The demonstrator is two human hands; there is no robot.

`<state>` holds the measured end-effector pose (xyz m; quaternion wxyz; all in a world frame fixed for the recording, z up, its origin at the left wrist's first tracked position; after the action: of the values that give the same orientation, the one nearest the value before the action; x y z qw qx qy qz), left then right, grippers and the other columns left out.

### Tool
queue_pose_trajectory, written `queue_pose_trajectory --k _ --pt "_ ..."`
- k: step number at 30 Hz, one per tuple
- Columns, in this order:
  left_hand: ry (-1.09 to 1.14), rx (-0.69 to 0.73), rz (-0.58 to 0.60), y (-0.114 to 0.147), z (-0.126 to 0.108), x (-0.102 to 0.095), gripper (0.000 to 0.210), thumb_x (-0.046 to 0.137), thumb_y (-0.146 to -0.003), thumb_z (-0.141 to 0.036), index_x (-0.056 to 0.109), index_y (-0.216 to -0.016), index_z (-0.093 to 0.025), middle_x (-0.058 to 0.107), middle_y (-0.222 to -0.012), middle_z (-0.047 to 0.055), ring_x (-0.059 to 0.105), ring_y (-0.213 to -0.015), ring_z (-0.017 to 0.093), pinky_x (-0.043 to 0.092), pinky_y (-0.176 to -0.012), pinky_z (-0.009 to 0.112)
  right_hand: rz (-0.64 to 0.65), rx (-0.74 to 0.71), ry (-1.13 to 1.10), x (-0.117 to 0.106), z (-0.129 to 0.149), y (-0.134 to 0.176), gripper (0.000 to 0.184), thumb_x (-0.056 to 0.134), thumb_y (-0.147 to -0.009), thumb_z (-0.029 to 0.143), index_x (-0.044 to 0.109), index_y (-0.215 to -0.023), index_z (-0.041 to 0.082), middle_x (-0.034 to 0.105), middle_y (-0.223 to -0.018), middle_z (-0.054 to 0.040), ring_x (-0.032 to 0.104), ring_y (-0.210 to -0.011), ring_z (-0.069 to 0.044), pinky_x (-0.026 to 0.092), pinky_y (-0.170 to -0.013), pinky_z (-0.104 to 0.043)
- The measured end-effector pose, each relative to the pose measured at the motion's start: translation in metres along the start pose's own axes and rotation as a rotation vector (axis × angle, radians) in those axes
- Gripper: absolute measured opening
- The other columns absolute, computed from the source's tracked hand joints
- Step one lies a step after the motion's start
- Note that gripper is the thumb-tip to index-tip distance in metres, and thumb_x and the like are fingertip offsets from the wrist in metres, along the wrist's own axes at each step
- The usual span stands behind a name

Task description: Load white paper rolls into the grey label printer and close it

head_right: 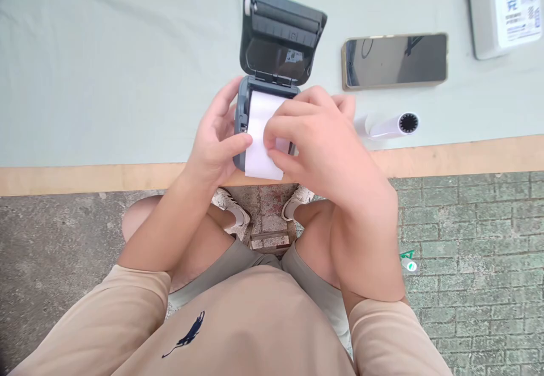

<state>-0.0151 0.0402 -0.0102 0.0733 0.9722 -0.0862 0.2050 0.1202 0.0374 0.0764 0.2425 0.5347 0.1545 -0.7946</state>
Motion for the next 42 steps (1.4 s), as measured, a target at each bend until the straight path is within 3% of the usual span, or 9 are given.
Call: queue_pose_trajectory --k 4,6,8,13,17,20,27,32,42 --pt "-0.079 0.001 0.022 0.0 0.0 -0.001 0.08 0.078 -0.06 -0.041 0.042 -0.13 -0.029 0.057 -0.128 0.005 0.051 -0.126 0.031 0.049 -0.099 0.038 -0.35 -0.018 -0.108 -0.017 -0.004 -0.001 0.008 0.06 -0.08 0.031 0.061 -0.081 0.023 0.063 -0.097 -0.0021 0.056 -0.096 -0.021 0.041 -0.08 -0.038" --pt "-0.078 0.01 0.03 0.0 0.0 -0.001 0.079 0.077 -0.06 -0.043 0.042 -0.129 -0.029 0.058 -0.126 0.005 0.052 -0.124 0.03 0.05 -0.097 0.038 -0.576 0.016 -0.199 -0.028 -0.009 0.0 0.024 0.057 -0.083 0.03 0.056 -0.105 0.021 0.054 -0.118 -0.0063 0.051 -0.114 -0.021 0.045 -0.085 -0.033" --pt "-0.023 0.02 0.03 0.0 0.0 0.0 0.072 0.074 -0.063 -0.046 0.044 -0.126 -0.029 0.059 -0.123 0.004 0.054 -0.122 0.029 0.05 -0.095 0.038 -0.636 0.033 -0.313 -0.03 -0.012 -0.002 0.037 0.051 -0.087 0.031 0.047 -0.122 0.019 0.045 -0.128 -0.0076 0.053 -0.114 -0.018 0.047 -0.085 -0.029" --pt "0.127 0.042 0.035 0.001 -0.001 0.002 0.045 0.056 -0.08 -0.048 0.046 -0.118 -0.028 0.06 -0.111 0.001 0.058 -0.117 0.023 0.05 -0.096 0.039 -0.516 0.016 -0.467 -0.018 -0.015 -0.006 0.024 0.048 -0.088 0.027 0.052 -0.11 0.017 0.056 -0.108 -0.0049 0.061 -0.093 -0.012 0.05 -0.08 -0.026" --pt "0.031 0.023 -0.009 0.002 -0.002 0.003 0.058 0.068 -0.07 -0.051 0.043 -0.119 -0.031 0.061 -0.112 0.002 0.056 -0.121 0.025 0.051 -0.093 0.037 -0.198 0.012 -0.325 -0.002 -0.015 -0.01 0.041 0.061 -0.077 0.025 0.048 -0.116 0.024 0.056 -0.119 -0.0023 0.055 -0.109 -0.015 0.049 -0.093 -0.03" --pt "0.011 0.001 -0.044 0.002 -0.003 0.002 0.07 0.074 -0.063 -0.054 0.043 -0.12 -0.031 0.06 -0.113 0.005 0.053 -0.123 0.029 0.052 -0.092 0.038 -0.077 0.048 -0.288 0.007 -0.014 -0.013 0.046 0.061 -0.077 0.027 0.045 -0.12 0.028 0.054 -0.122 -0.0025 0.054 -0.108 -0.016 0.051 -0.083 -0.03" --pt "0.033 -0.019 -0.047 0.001 0.001 -0.001 0.065 0.072 -0.065 -0.05 0.047 -0.121 -0.028 0.061 -0.116 0.006 0.054 -0.123 0.031 0.052 -0.094 0.039 -0.043 0.167 -0.329 0.018 -0.017 -0.017 0.047 0.061 -0.076 0.027 0.042 -0.118 0.029 0.053 -0.123 -0.002 0.053 -0.108 -0.017 0.051 -0.079 -0.03" --pt "0.103 -0.005 -0.045 -0.001 0.001 -0.004 0.037 0.049 -0.082 -0.032 0.051 -0.118 -0.027 0.064 -0.115 0.002 0.058 -0.119 0.024 0.053 -0.093 0.034 -0.076 0.051 -0.274 0.011 -0.016 -0.012 0.042 0.056 -0.08 0.028 0.042 -0.12 0.027 0.051 -0.125 -0.0034 0.051 -0.111 -0.016 0.048 -0.09 -0.032" --pt "0.05 -0.067 -0.098 -0.004 0.003 -0.01 0.046 0.056 -0.076 -0.03 0.05 -0.121 -0.031 0.064 -0.117 0.0 0.062 -0.111 0.021 0.052 -0.096 0.036 -0.052 -0.032 -0.176 0.0 -0.008 -0.008 0.05 0.065 -0.075 0.028 0.044 -0.12 0.028 0.047 -0.132 -0.0038 0.044 -0.125 -0.019 0.046 -0.099 -0.034"
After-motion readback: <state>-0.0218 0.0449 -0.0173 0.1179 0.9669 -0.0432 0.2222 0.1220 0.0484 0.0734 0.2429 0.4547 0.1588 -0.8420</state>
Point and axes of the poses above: each hand's wrist, its own y-axis away from the middle knuckle, its own x-axis out of the palm, z = x × y, the point moved 5 cm from there along -y, towards the middle knuckle
